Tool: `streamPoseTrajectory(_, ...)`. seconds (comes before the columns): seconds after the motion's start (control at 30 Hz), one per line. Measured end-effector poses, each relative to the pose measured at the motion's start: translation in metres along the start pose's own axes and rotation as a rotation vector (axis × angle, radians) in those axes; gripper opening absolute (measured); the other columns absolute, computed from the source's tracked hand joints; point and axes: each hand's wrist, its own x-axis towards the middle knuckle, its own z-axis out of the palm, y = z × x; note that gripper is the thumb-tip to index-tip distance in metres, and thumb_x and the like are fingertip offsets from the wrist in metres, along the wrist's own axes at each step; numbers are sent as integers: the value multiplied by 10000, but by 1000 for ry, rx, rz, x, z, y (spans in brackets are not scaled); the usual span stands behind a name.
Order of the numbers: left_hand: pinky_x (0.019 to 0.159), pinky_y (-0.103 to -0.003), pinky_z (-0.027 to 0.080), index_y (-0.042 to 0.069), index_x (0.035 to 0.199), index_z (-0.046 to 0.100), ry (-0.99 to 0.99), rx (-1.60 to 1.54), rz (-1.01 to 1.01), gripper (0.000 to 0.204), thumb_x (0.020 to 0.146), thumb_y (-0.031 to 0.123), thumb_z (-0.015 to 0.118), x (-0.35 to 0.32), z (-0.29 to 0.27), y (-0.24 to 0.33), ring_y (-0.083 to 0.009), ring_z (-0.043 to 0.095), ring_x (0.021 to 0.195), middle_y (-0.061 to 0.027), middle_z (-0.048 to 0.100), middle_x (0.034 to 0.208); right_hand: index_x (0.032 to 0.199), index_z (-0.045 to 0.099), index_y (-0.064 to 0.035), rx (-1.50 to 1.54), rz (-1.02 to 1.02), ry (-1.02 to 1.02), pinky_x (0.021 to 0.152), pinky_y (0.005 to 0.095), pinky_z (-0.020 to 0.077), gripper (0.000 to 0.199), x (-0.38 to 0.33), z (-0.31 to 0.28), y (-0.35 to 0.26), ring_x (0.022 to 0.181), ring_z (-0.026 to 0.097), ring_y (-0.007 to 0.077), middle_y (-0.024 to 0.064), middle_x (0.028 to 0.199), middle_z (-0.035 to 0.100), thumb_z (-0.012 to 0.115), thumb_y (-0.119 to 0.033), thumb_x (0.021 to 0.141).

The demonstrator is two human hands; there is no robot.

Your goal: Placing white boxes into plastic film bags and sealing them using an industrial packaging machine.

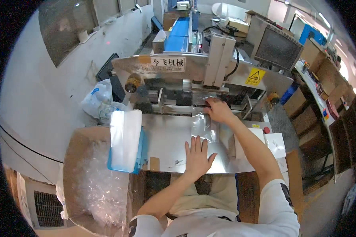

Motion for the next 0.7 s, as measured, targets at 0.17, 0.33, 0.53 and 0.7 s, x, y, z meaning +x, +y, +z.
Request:
streamPoseTrajectory(0.17, 1100, -669, 224, -60, 1351, 494, 16, 15, -3, 690, 922, 470, 599, -1, -2, 2, -495, 339, 1367, -328, 420, 1425, 1271, 558, -40, 10, 79, -14, 955, 528, 467, 433, 2, -5, -5, 1162, 579, 413, 218, 1251, 613, 589, -313, 936)
streamPoseTrajectory(0.33, 1101, -669, 217, -63, 1359, 478, 49, 32, 2, 701, 923, 471, 601, -3, 3, 0, -497, 331, 1368, -324, 434, 1406, 1228, 571, -21, 1, 21, 21, 948, 511, 467, 398, 10, -17, -3, 1123, 590, 430, 238, 1176, 641, 572, -303, 947)
streamPoseTrajectory(0.53, 1107, -672, 203, -78, 1404, 413, 45, 9, -25, 764, 914, 468, 623, 2, -1, 4, -514, 307, 1374, -344, 372, 1443, 1147, 591, -2, 29, -7, 70, 919, 507, 475, 356, 16, -19, 10, 1066, 609, 439, 252, 1096, 658, 554, -300, 956)
streamPoseTrajectory(0.7, 1121, -661, 192, -85, 1444, 341, 106, -41, -87, 815, 912, 459, 634, 1, -5, 4, -527, 263, 1395, -360, 331, 1463, 1013, 641, -5, 26, -1, 8, 882, 514, 490, 300, 22, -17, 15, 1000, 643, 417, 230, 998, 686, 551, -286, 956)
